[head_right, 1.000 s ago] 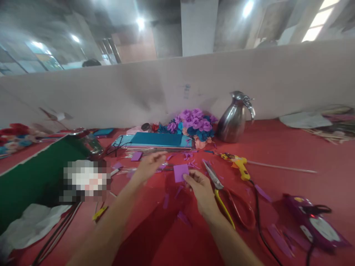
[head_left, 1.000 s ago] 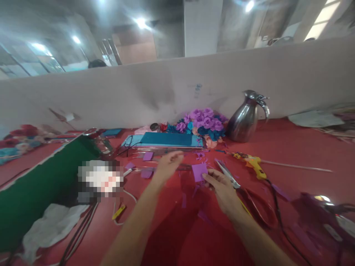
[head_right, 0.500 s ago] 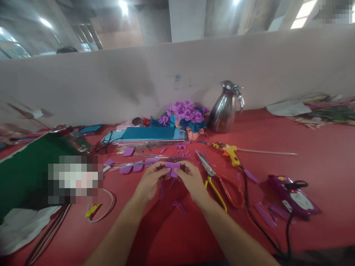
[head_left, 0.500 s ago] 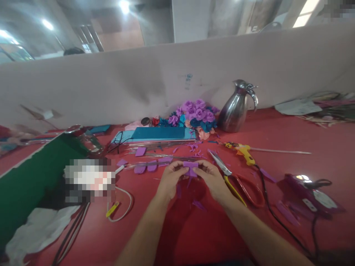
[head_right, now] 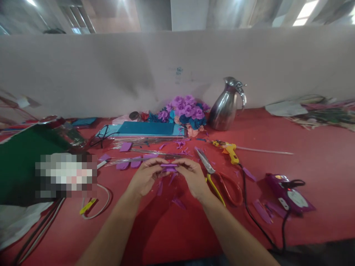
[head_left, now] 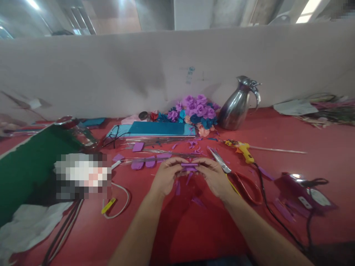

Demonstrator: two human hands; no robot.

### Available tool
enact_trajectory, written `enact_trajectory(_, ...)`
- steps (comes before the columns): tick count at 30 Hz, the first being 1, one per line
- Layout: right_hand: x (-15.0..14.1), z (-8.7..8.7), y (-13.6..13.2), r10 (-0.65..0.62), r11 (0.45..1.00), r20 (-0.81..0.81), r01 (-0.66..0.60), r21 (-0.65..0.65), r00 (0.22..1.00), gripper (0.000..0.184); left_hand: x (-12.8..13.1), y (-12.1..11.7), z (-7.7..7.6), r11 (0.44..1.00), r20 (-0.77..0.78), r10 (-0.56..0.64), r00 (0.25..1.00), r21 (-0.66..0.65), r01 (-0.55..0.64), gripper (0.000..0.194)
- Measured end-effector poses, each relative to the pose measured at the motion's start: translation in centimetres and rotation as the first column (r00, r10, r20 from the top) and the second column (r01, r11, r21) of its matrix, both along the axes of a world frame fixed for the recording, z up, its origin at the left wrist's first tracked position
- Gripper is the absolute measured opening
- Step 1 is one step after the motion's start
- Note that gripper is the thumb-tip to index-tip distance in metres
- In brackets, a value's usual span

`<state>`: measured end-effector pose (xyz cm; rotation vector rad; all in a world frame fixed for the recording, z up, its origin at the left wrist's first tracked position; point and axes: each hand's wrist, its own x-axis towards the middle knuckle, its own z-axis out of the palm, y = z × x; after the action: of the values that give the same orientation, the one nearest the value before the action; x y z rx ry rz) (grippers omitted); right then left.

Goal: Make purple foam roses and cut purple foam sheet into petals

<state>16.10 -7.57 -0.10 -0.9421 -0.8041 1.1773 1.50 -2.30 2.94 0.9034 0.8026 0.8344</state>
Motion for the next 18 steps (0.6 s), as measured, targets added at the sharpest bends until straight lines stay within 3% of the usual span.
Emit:
enact_trajectory(5,0.06,0.26,-0.14,0.032,0.998,0.012,-0.032,0.050,0.999,0.012,-0.20,0.05,0.17,0.999,-0.004,-0.037,0.999,0.026,0.037,0.003)
enact_trajectory(12,-0.09,0.58,-0.22,0.040,0.999,-0.038,-0.040,0.001,0.998,0.007,-0.06,-0.12,0.45,0.996,-0.041,-0.023,0.999,0.082,0.026,0.009)
enact_trajectory(18,-0.10,0.27,-0.22,0.026,0.999,0.027,-0.026,0.019,0.999,0.011,-0.02,-0.11,0.34,0.993,-0.065,-0.012,0.998,0.114,0.020,0.012)
